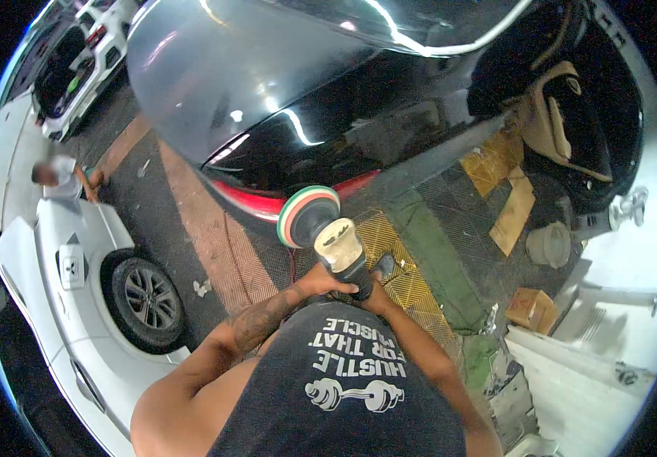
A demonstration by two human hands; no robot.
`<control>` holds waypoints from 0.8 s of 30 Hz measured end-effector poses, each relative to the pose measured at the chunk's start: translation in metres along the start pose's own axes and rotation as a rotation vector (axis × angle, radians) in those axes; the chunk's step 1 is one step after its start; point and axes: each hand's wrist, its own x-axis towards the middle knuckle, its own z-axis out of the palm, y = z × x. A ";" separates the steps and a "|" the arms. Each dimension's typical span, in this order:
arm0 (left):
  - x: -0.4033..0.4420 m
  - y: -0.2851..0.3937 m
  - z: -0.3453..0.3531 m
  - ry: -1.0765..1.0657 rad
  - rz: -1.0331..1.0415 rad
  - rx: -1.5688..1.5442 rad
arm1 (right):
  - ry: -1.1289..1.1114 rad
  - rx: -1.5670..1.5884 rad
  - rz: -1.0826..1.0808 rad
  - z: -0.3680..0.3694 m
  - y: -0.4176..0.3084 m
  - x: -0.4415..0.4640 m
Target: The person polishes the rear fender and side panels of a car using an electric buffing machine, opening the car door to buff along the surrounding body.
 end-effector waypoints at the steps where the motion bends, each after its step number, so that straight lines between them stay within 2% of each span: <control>1: 0.012 0.000 0.005 -0.022 0.001 0.000 | -0.019 -0.010 0.043 -0.006 0.007 -0.003; 3: 0.037 0.000 0.020 -0.012 -0.061 -0.104 | 0.118 0.103 -0.030 -0.012 0.009 -0.012; 4: 0.052 0.003 0.027 -0.010 -0.014 -0.162 | 0.119 0.105 -0.027 -0.018 0.009 -0.015; 6: 0.075 0.007 0.035 -0.027 -0.067 -0.172 | 0.034 0.320 0.099 -0.031 0.008 -0.019; 10: 0.084 0.012 0.033 -0.048 -0.153 -0.107 | 0.021 0.410 0.171 -0.042 -0.029 -0.020; 12: 0.071 0.001 0.026 -0.024 -0.062 -0.180 | -0.011 0.375 0.170 -0.031 -0.016 -0.013; 13: 0.060 0.005 0.022 -0.021 -0.018 -0.202 | 0.034 0.232 0.114 -0.024 -0.010 -0.010; 14: 0.045 0.008 0.012 -0.034 -0.013 -0.089 | 0.076 0.088 0.054 -0.017 -0.005 -0.007; 16: 0.024 -0.003 0.000 -0.074 0.020 -0.043 | 0.044 0.001 0.011 -0.006 -0.009 -0.003; 17: 0.010 -0.003 -0.003 -0.060 0.088 -0.131 | 0.029 -0.068 0.054 0.000 -0.012 -0.002; 18: -0.004 -0.006 -0.011 -0.041 0.072 -0.080 | 0.009 -0.138 0.089 0.007 -0.016 0.001; 19: -0.019 -0.004 -0.017 -0.030 0.043 -0.035 | -0.023 -0.132 0.006 0.012 0.001 0.007; 21: -0.042 -0.016 -0.026 0.011 0.002 0.004 | -0.050 -0.151 0.004 0.024 0.054 0.016; 22: -0.045 -0.034 -0.030 0.027 0.003 -0.009 | 0.029 0.075 0.032 0.032 -0.005 0.012; 24: -0.049 -0.019 -0.032 0.036 -0.082 -0.041 | 0.012 -0.037 0.025 0.024 -0.029 0.012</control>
